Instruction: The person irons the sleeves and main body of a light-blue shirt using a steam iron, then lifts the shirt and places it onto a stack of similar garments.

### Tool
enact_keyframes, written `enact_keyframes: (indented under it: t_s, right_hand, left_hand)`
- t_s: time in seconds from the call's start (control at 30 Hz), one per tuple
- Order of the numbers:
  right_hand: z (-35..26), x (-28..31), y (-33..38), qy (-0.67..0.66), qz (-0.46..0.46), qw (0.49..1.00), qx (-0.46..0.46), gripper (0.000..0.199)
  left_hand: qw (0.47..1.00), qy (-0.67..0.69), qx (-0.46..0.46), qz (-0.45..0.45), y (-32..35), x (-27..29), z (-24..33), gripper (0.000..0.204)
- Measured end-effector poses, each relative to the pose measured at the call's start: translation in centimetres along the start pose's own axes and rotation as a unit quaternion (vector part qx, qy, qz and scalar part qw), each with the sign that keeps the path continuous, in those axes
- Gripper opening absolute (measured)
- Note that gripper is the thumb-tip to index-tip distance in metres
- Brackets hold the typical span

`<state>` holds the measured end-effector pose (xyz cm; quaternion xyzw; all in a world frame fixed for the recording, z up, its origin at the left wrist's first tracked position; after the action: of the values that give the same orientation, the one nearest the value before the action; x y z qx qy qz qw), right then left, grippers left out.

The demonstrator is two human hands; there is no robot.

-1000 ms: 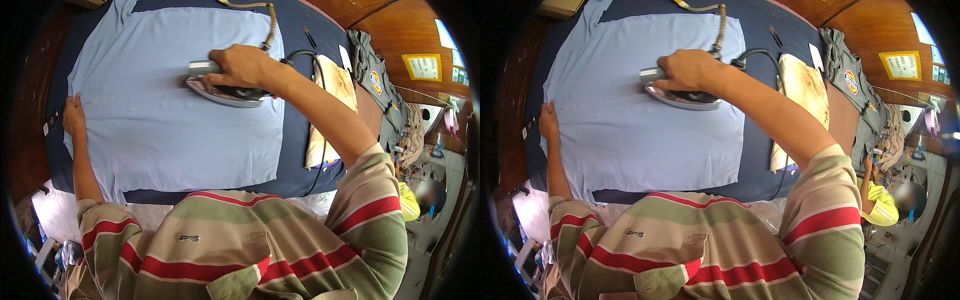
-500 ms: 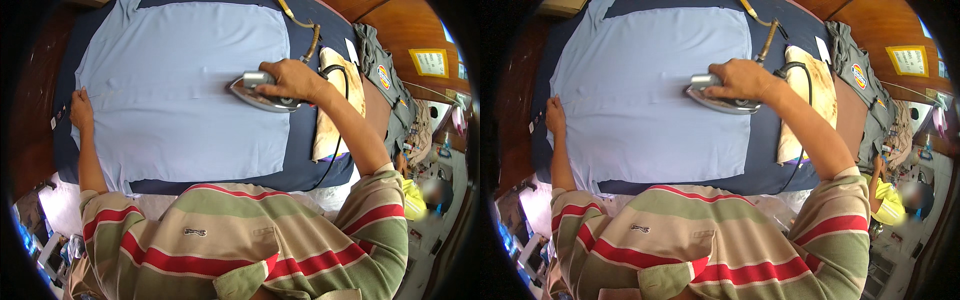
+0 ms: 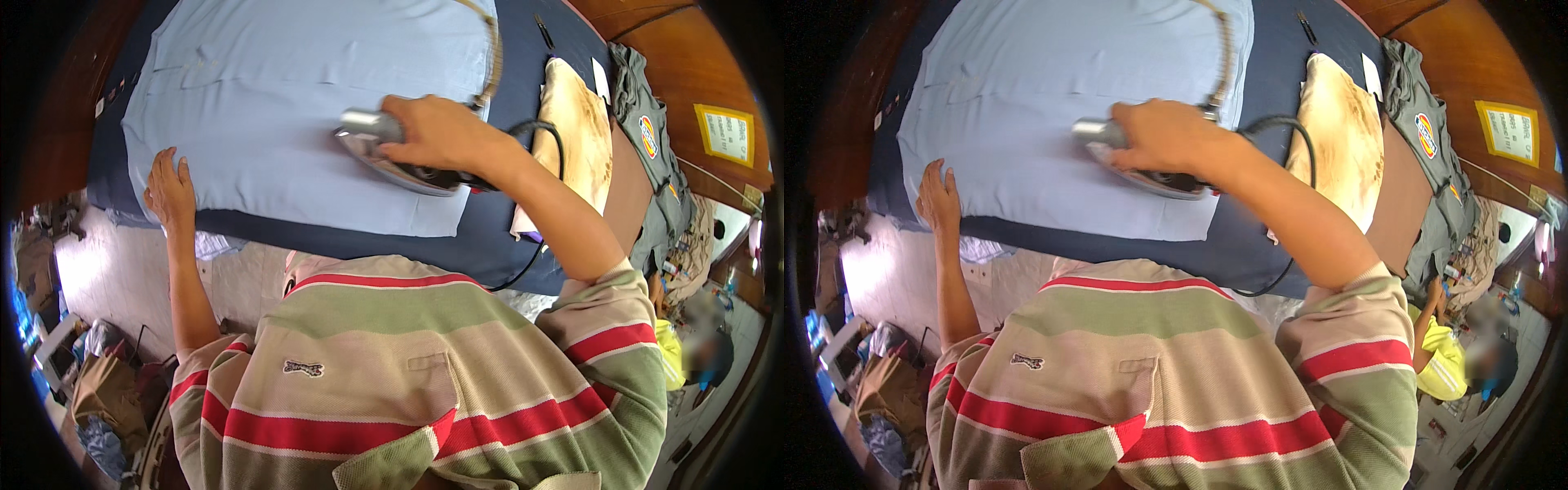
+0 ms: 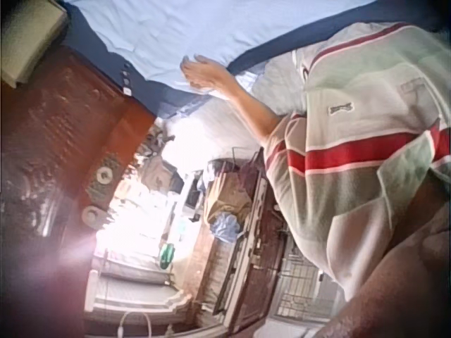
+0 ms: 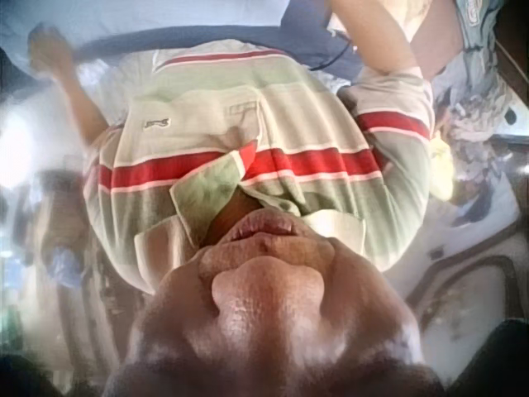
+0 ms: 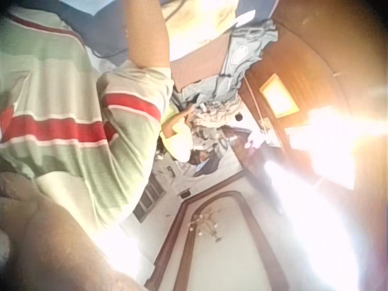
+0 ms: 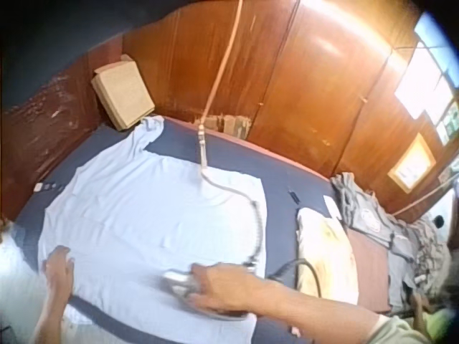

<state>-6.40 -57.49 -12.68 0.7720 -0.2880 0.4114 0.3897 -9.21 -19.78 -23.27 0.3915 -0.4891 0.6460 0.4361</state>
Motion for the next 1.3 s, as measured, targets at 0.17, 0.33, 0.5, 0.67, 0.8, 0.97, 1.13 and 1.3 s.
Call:
enact_keyframes:
  t_s: [0.17,0.33,0.5,0.67,0.8,0.97,1.13,1.3]
  right_hand:
    - [3.7,-0.1,5.1,-0.002,0.018,0.995,-0.093,0.044]
    - [5.1,-0.8,6.6,-0.001,0.101,0.991,-0.093,0.042]
    - [5.1,-0.6,4.8,-0.078,0.077,0.983,-0.147,0.051]
    - [3.7,-1.7,5.2,-0.079,0.119,0.974,-0.175,0.054]
    - [4.0,-3.1,10.1,-0.074,0.138,0.965,-0.209,0.063]
    - [8.4,-3.5,10.3,-0.148,0.134,0.953,-0.229,0.067]
    - [3.5,0.1,2.8,-0.098,0.074,0.988,-0.096,0.054]
    - [-4.8,-0.2,-7.0,-0.085,0.024,0.996,0.009,0.054]
  left_hand:
    - [0.98,0.172,-0.096,0.01,4.3,1.8,10.0,0.032]
    - [0.884,0.299,-0.316,-0.169,14.8,1.4,24.6,0.033]
    - [0.885,0.32,-0.298,-0.161,17.8,1.6,24.9,0.031]
    - [0.888,0.33,-0.287,-0.144,17.9,1.6,24.0,0.035]
    - [0.941,0.298,-0.146,-0.059,16.2,1.9,19.7,0.04]
    - [0.787,0.551,0.239,0.141,14.4,-1.9,7.0,0.036]
    - [0.424,0.752,0.495,0.1,12.2,-0.2,3.9,0.039]
    - [0.337,0.795,0.496,0.094,10.7,-1.1,-0.1,0.041]
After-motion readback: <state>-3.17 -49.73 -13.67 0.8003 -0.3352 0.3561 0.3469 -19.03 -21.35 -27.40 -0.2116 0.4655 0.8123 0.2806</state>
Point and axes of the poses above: each hand's wrist, its own y-axis away from the middle knuckle, its own x-axis out of the back of the hand, z = x × y, the point moved 4 cm from there along -y, towards the middle knuckle, and after that the axes turned 11 degrees about y, right-handed, at the moved point
